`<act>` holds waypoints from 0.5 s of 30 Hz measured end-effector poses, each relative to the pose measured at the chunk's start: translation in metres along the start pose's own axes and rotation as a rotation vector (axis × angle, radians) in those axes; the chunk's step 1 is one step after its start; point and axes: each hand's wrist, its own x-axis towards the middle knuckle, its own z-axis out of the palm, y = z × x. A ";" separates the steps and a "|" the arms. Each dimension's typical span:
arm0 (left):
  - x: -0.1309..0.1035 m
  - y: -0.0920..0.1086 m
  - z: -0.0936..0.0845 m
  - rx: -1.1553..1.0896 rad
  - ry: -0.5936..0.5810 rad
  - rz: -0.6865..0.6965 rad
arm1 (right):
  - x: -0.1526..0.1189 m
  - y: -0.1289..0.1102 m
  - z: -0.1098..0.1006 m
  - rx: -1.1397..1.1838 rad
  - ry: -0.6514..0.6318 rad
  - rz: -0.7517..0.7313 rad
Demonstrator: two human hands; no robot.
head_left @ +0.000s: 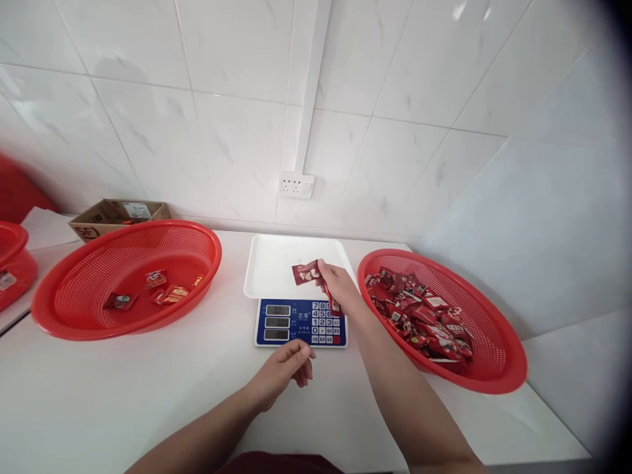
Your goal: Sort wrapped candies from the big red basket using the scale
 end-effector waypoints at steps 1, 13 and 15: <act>-0.001 -0.001 0.001 0.009 -0.019 -0.006 | 0.009 0.000 0.000 -0.079 0.040 -0.013; -0.001 -0.007 0.001 0.214 -0.124 -0.027 | 0.034 -0.007 -0.006 -0.243 0.190 -0.126; 0.001 -0.008 -0.001 0.249 -0.115 -0.027 | 0.026 -0.006 -0.025 -0.351 0.197 -0.213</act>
